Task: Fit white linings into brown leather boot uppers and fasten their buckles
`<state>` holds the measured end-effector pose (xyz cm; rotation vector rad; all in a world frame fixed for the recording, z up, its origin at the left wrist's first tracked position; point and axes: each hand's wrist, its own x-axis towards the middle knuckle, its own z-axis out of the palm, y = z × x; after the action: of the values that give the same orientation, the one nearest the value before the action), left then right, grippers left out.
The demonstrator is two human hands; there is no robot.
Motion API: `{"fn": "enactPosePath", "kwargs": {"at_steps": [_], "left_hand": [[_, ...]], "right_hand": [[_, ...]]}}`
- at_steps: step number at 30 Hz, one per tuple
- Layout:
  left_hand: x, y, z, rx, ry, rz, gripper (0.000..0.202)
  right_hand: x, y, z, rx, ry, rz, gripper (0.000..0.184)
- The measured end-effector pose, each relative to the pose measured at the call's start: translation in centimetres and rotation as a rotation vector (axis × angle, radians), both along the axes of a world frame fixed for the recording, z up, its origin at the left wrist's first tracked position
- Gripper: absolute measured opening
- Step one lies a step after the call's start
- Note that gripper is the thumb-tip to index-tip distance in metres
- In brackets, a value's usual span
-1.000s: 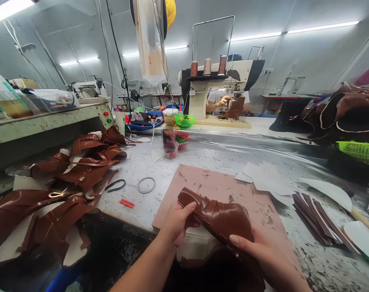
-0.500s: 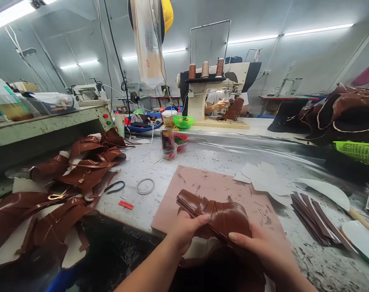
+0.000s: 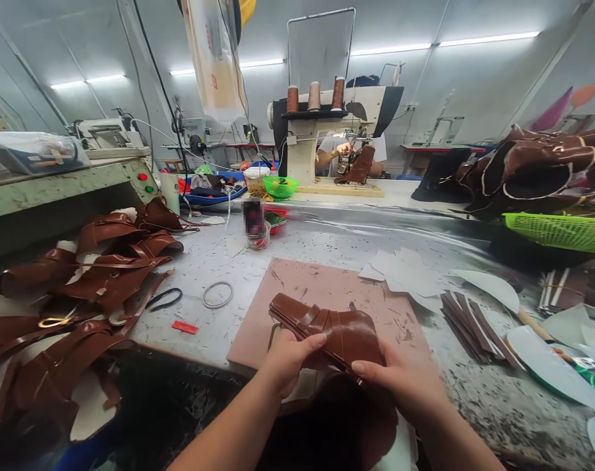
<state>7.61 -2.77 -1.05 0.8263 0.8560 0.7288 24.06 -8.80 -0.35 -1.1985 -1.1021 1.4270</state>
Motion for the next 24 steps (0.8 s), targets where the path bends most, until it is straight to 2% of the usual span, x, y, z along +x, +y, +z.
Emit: {"fn": "enactPosePath", "kwargs": {"at_steps": [5,12,15,20,24], "left_hand": [[0.2,0.2,0.0,-0.048,0.038,0.003,0.043],[0.7,-0.4,-0.2,-0.021,-0.148,-0.104,0.039],[0.9,-0.5,-0.5,0.001,-0.168,-0.093,0.038],[1.0,-0.7,-1.0,-0.017,-0.254,-0.105,0.04],[1.1,-0.9,-1.2,0.078,-0.2,-0.132,0.042]], "right_hand": [[0.1,0.1,0.3,0.027,-0.027,0.018,0.055],[0.2,0.0,0.5,0.025,-0.052,0.011,0.054],[0.3,-0.1,0.3,0.006,-0.044,0.019,0.048],[0.5,-0.1,-1.0,-0.102,-0.014,0.048,0.046],[0.4,-0.2,-2.5,-0.098,-0.018,0.003,0.05]]}}
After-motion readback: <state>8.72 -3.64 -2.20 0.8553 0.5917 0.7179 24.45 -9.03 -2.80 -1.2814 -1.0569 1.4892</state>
